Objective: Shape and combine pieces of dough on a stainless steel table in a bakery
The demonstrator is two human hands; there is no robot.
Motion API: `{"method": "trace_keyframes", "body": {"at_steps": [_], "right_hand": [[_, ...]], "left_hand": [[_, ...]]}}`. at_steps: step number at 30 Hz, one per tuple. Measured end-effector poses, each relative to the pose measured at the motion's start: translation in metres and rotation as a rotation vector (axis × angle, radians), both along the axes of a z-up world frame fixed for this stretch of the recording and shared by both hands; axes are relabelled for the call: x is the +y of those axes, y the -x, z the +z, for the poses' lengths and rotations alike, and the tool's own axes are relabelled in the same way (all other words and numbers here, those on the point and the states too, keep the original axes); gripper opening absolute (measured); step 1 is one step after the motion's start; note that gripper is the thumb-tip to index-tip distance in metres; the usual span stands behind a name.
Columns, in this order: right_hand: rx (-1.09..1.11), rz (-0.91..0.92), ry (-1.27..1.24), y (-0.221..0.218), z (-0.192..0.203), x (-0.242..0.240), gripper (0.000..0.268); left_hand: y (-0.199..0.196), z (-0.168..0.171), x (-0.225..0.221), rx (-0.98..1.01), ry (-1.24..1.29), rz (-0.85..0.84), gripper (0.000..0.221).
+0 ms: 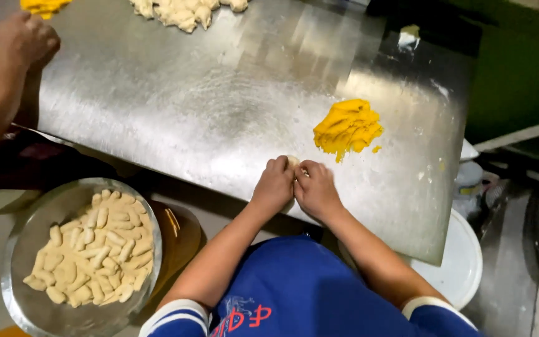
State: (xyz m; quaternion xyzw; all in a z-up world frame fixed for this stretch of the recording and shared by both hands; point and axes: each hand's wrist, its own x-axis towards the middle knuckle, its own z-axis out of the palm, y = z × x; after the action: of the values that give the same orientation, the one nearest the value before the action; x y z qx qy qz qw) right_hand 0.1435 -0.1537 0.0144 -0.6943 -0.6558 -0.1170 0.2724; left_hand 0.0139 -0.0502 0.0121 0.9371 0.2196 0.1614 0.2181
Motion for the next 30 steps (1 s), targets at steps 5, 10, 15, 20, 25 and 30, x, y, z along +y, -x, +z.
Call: {"method": "trace_keyframes", "body": {"at_steps": [5,10,15,20,25,30], "right_hand": [[-0.017,-0.081,0.19,0.005,0.004,-0.019,0.055],[0.146,-0.296,0.667,0.038,0.02,-0.033,0.085],[-0.013,-0.162,0.596,0.055,0.021,-0.007,0.09],[-0.075,-0.168,0.603,0.036,0.022,0.008,0.085],[-0.025,-0.163,0.226,0.028,-0.003,-0.005,0.072],[-0.217,-0.039,0.048,0.028,-0.014,-0.017,0.042]], "left_hand": [[0.041,0.003,0.015,-0.071,-0.183,-0.029,0.047],[0.059,0.05,0.02,0.357,0.104,-0.047,0.074],[0.054,0.05,0.03,0.331,-0.066,-0.34,0.063],[0.035,-0.001,0.048,0.121,-0.278,-0.304,0.06],[0.038,-0.011,0.039,-0.083,-0.388,-0.169,0.061],[0.03,-0.074,0.019,-0.321,-0.53,-0.301,0.03]]}}
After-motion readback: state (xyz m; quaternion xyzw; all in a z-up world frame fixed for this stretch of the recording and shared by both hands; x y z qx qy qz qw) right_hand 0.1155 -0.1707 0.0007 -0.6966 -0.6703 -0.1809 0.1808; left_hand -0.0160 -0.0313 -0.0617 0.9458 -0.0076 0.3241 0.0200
